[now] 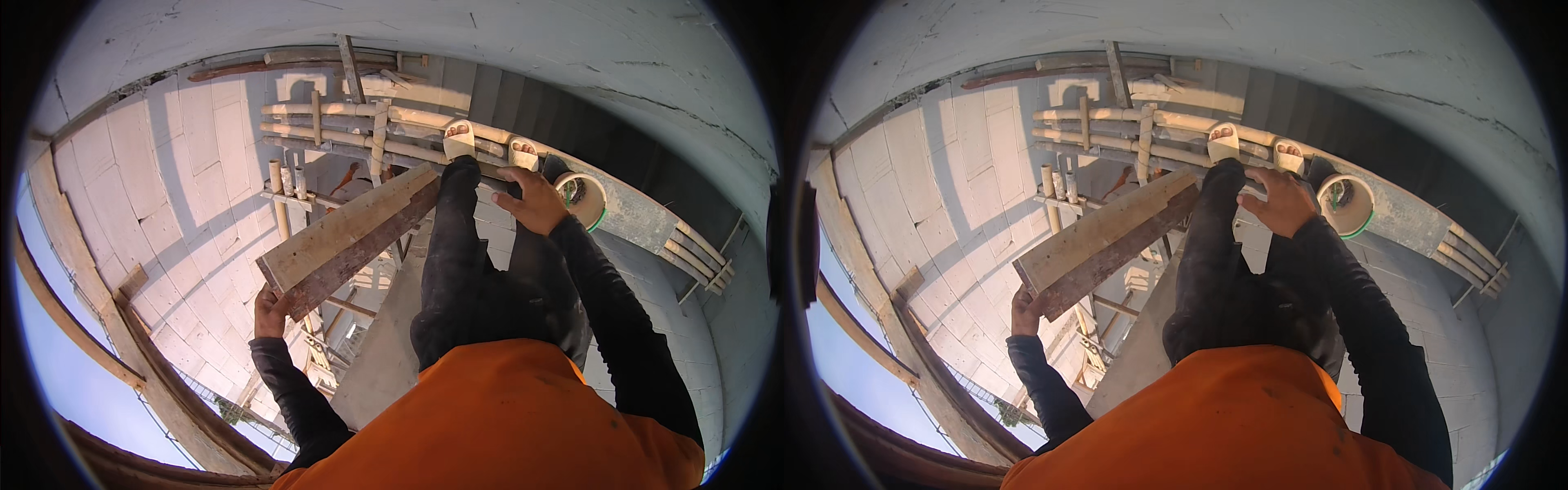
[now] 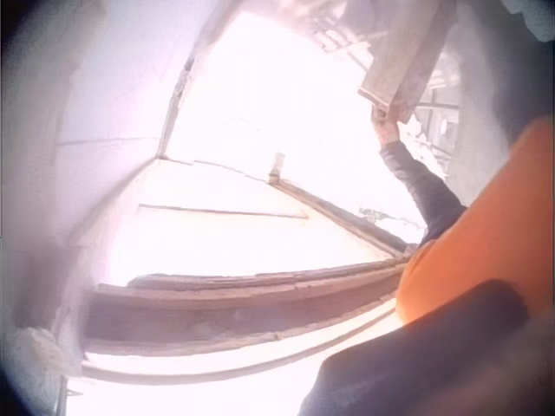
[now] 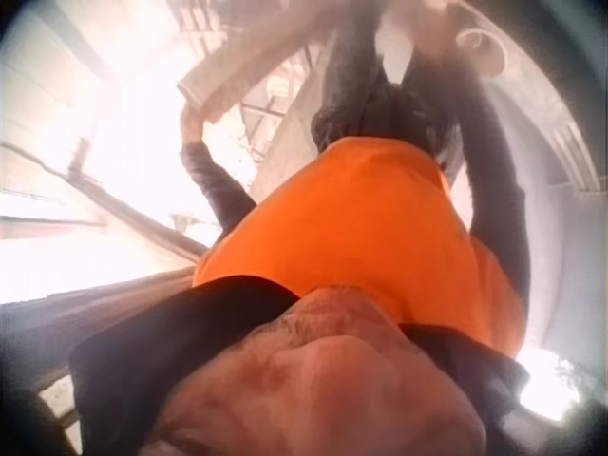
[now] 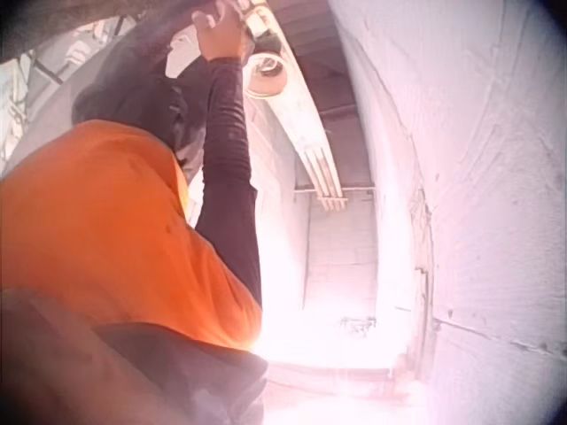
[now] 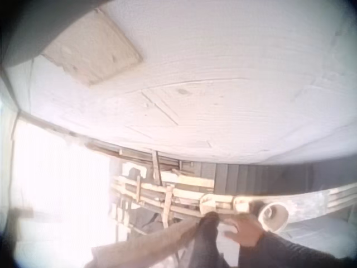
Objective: The person places and secures wooden boards against a concrete wall to create a formwork, using a pencil to mark the boards and a hatchet to adjust their placement while working on scaffolding.
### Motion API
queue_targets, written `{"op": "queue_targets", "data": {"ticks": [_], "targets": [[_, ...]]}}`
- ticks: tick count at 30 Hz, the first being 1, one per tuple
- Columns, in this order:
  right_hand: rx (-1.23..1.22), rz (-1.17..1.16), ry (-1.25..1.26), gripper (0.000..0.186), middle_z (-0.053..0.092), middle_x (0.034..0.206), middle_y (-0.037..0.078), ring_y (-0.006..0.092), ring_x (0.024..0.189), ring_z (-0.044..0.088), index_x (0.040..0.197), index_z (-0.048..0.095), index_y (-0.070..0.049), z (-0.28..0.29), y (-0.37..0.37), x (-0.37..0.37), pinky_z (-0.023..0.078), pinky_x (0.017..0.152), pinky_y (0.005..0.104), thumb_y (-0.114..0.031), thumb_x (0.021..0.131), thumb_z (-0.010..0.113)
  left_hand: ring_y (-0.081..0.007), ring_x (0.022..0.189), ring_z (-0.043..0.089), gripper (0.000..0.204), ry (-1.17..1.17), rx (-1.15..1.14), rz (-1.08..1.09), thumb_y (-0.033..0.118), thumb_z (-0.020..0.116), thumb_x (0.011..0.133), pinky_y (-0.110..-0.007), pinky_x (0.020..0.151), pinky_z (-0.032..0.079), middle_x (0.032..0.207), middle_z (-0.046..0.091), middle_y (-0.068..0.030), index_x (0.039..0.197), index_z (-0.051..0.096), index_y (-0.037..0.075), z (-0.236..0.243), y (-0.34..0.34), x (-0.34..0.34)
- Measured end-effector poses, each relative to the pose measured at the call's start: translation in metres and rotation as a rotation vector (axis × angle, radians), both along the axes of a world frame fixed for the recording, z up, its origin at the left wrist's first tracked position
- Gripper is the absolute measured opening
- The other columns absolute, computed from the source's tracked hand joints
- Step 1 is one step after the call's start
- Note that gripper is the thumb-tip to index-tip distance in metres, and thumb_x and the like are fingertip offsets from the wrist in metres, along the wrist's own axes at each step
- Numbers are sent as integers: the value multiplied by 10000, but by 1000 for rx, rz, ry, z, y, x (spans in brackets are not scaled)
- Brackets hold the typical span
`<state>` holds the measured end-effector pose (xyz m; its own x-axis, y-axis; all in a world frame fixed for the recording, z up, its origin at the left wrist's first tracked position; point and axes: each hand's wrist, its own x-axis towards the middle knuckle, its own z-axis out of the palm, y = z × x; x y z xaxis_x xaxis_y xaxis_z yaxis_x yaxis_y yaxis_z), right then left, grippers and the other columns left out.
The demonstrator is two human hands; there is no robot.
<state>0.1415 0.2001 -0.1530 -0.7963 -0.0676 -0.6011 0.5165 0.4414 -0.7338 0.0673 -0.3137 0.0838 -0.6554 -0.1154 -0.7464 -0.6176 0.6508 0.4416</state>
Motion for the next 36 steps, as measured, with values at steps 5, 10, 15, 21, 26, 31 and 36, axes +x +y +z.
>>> {"op": "queue_targets", "data": {"ticks": [5,10,15,21,26,31,36], "targets": [[79,101,207,742,582,1423,201,365,1353,530,1457,515,-72,68,10,-16,424,1138,468,-451,869,764,-150,1039,682,338,37,149,-139,-81,580,946,-297,940,523,1172,728,-89,1276,630,-29,67,95,-34],[132,230,297,907,469,1542,199,401,1457,395,1567,382,-129,124,17,11,346,1209,500,-458,831,798,-142,1023,669,346,130,234,-266,-2,651,931,-293,920,514,1172,722,-85,1275,632,-36,105,150,-58],[393,231,440,1032,291,1650,191,426,1536,238,1638,255,-193,179,26,48,272,1233,583,-428,809,822,-141,1059,654,443,241,489,-229,52,681,920,-296,969,489,1211,703,-82,1339,586,-52,127,193,-61],[709,-113,596,1041,225,1686,171,422,1547,215,1639,268,-230,217,54,65,207,1234,631,-272,756,818,-205,1108,682,551,183,819,-157,132,737,902,-327,975,527,1248,690,-136,1369,534,-79,99,168,-79],[843,-239,700,1112,282,1683,90,367,1548,246,1621,309,-341,254,79,83,193,1224,662,-239,669,874,-250,1112,693,608,95,1022,-177,192,771,898,-381,963,564,1296,666,-157,1390,513,-58,72,186,-88],[977,-185,736,1002,320,1668,85,371,1528,283,1589,388,-357,298,80,95,215,1221,627,-240,706,847,-298,1217,651,678,72,1096,-149,279,747,947,-442,1018,547,1378,629,-166,1474,456,-33,-5,165,-114],[1071,-121,846,538,534,1511,126,343,1427,453,1395,632,-243,350,92,102,299,1211,541,-209,863,697,-292,1053,733,665,-28,1118,63,365,716,961,-355,735,631,1308,679,-185,1462,481,-3,-14,204,-99]]}}
